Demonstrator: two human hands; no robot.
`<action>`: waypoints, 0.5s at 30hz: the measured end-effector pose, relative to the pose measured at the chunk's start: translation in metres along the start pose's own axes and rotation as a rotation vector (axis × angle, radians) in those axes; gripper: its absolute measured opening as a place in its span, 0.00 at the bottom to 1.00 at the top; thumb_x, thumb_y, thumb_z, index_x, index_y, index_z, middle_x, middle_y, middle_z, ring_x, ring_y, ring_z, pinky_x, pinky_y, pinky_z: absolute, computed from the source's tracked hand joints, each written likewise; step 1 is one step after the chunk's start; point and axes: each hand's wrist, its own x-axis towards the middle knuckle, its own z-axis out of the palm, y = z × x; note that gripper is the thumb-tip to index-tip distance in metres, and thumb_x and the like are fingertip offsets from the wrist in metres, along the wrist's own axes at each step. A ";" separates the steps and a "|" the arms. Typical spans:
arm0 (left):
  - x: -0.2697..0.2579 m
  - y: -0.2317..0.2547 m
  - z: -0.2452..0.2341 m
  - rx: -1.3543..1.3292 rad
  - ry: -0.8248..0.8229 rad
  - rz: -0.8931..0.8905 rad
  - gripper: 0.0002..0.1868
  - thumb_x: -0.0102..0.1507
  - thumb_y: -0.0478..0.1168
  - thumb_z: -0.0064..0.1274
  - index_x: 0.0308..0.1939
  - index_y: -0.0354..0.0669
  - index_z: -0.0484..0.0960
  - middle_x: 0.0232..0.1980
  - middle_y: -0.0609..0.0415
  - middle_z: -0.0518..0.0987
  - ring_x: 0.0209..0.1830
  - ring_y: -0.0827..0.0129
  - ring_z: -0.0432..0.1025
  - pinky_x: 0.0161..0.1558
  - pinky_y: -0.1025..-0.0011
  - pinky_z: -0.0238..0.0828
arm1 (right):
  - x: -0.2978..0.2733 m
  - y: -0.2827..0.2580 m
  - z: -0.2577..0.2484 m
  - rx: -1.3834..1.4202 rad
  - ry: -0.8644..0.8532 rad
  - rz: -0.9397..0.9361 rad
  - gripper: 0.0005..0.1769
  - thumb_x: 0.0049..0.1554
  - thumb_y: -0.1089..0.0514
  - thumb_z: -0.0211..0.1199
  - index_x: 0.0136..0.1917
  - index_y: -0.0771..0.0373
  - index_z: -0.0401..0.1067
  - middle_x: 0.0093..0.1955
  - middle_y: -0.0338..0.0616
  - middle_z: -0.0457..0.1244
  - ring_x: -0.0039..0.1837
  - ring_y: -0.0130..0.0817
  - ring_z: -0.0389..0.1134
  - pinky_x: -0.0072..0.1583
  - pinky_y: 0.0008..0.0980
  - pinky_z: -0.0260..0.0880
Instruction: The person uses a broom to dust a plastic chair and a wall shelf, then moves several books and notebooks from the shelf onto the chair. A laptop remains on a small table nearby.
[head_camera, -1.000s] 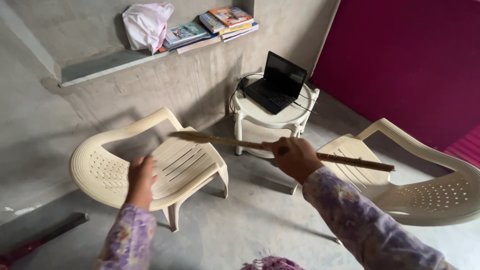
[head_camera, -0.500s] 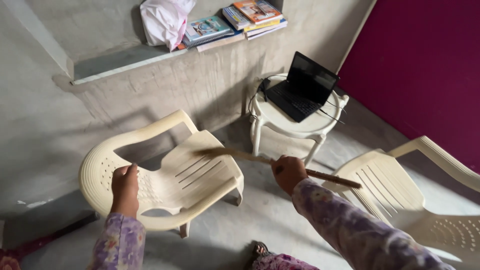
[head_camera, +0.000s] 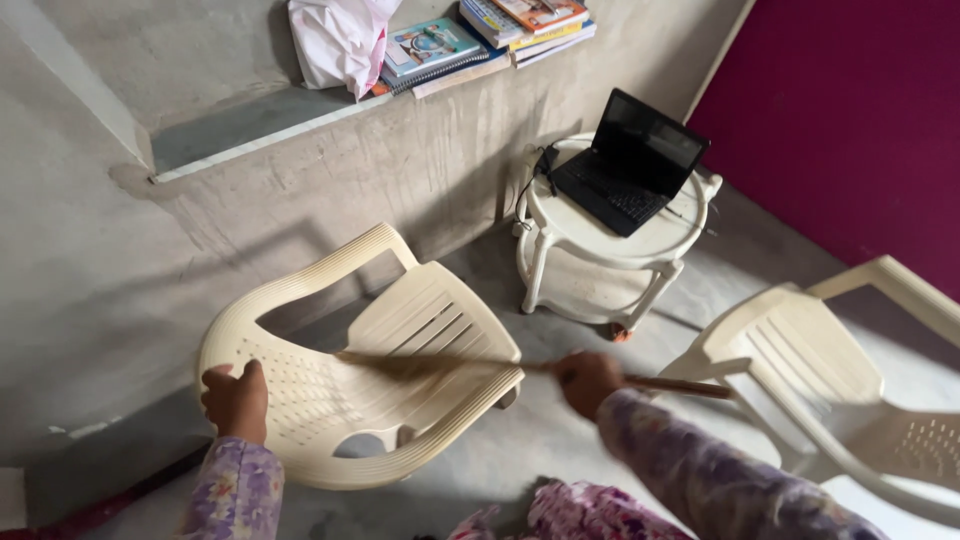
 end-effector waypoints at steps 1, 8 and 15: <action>0.014 -0.014 -0.001 0.008 -0.009 0.010 0.33 0.63 0.52 0.55 0.67 0.40 0.67 0.67 0.29 0.65 0.66 0.35 0.63 0.61 0.43 0.64 | -0.003 -0.001 -0.008 0.004 0.003 0.015 0.13 0.53 0.56 0.56 0.43 0.49 0.82 0.41 0.46 0.70 0.41 0.48 0.72 0.45 0.47 0.73; 0.055 -0.051 -0.016 0.085 -0.101 -0.213 0.45 0.60 0.49 0.55 0.76 0.38 0.52 0.69 0.25 0.60 0.65 0.27 0.64 0.61 0.42 0.69 | -0.021 -0.081 -0.076 -0.281 -0.061 0.409 0.17 0.66 0.55 0.47 0.64 0.47 0.72 0.42 0.54 0.69 0.43 0.51 0.73 0.48 0.48 0.74; 0.089 -0.092 0.042 0.210 -0.355 -0.219 0.49 0.59 0.53 0.55 0.78 0.38 0.51 0.73 0.27 0.61 0.70 0.31 0.65 0.66 0.44 0.69 | -0.052 -0.146 -0.044 -0.184 -0.226 0.138 0.34 0.57 0.67 0.44 0.72 0.43 0.66 0.40 0.54 0.66 0.37 0.47 0.71 0.40 0.46 0.73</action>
